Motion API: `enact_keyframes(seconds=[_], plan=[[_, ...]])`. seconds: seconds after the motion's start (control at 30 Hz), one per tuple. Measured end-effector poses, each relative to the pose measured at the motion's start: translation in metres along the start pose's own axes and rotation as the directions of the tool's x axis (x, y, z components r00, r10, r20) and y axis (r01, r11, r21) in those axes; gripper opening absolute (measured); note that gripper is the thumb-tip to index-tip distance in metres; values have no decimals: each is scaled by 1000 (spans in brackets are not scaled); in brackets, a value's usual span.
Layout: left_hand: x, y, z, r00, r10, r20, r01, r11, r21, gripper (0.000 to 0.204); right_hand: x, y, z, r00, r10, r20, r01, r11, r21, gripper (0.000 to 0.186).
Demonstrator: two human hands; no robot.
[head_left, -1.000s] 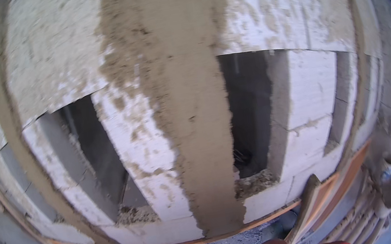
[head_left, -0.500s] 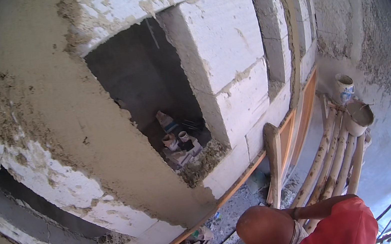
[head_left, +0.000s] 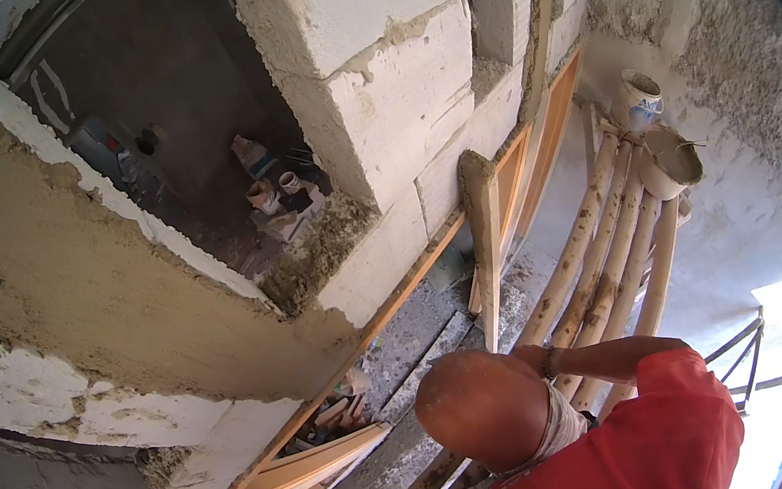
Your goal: The person applies plaster to the edges of a wall opening using a trowel, then scoops more plaster from a bucket and mixes it by hand.
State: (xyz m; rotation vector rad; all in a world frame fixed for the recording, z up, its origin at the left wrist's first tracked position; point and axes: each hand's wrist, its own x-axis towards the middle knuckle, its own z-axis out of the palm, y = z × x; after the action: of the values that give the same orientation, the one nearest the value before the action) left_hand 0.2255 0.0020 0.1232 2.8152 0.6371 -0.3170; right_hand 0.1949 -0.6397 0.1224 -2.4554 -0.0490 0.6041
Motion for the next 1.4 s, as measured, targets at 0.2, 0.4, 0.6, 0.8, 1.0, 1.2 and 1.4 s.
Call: enact_keyframes(seconds=[0.2,0.4,0.6,0.8,1.0,1.2,1.4], plan=[[-10,-10,-6,1000,-20,9,20,1000,19,53,-1,0,8,1000,-16,-10,17,999,35,51],[-19,-18,-12,999,-39,16,38,999,29,52,-9,14,26,995,-64,-70,70,994,87,55],[-28,-29,-23,998,-68,-3,68,997,38,51,-39,-42,-36,896,311,-318,-201,921,335,44],[-30,-28,-15,997,-67,31,66,997,27,51,-42,-48,-114,648,289,-704,-71,944,322,39],[-34,-33,-16,996,-80,30,79,997,19,50,2,-44,-134,585,318,-746,-204,948,244,41],[-38,-37,-17,995,-87,39,86,996,13,50,36,-9,-86,652,417,-633,-379,903,203,43],[-43,-45,-26,993,-111,35,110,994,20,49,9,-10,-103,629,256,-734,-217,964,151,31]])
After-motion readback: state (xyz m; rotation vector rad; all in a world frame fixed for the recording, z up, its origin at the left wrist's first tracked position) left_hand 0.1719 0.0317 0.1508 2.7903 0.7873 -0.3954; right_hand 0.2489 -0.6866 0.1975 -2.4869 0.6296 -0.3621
